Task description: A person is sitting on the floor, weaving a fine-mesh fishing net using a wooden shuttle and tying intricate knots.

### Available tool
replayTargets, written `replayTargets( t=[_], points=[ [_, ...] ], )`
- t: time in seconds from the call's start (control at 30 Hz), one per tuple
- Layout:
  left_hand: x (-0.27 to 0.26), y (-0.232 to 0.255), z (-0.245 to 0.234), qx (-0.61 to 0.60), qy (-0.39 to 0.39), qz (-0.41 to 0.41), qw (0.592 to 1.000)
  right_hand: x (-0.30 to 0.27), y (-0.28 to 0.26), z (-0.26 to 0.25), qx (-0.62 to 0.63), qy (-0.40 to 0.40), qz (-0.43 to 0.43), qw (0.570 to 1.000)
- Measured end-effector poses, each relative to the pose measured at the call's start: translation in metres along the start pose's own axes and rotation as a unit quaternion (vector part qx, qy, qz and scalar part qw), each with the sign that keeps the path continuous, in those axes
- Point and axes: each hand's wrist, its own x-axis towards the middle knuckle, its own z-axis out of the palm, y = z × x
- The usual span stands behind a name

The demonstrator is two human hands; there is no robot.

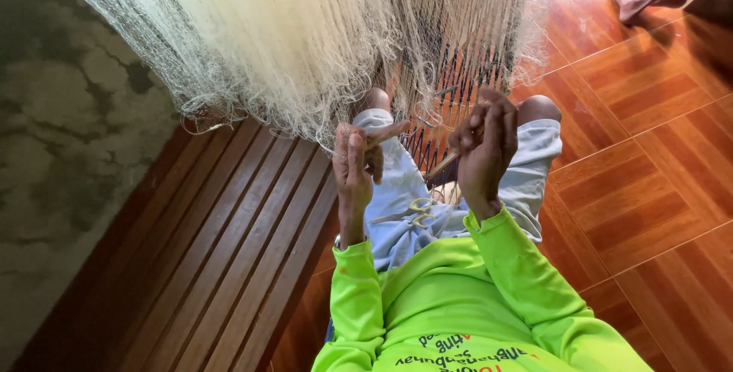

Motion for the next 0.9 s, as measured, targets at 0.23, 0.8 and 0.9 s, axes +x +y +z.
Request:
replayTargets(
  t=[0.23, 0.8, 0.9],
  points=[
    [0.002, 0.003, -0.006, -0.004, 0.006, 0.007, 1.000, -0.005, -0.004, 0.004, -0.114, -0.090, -0.016, 0.989],
    [0.006, 0.035, 0.003, -0.015, 0.023, 0.004, 1.000, -0.016, -0.034, 0.020, -0.268, -0.272, 0.041, 0.923],
    [0.001, 0.008, -0.005, -0.020, 0.029, 0.015, 0.999, -0.016, -0.033, 0.019, -0.266, -0.283, 0.014, 0.921]
  ],
)
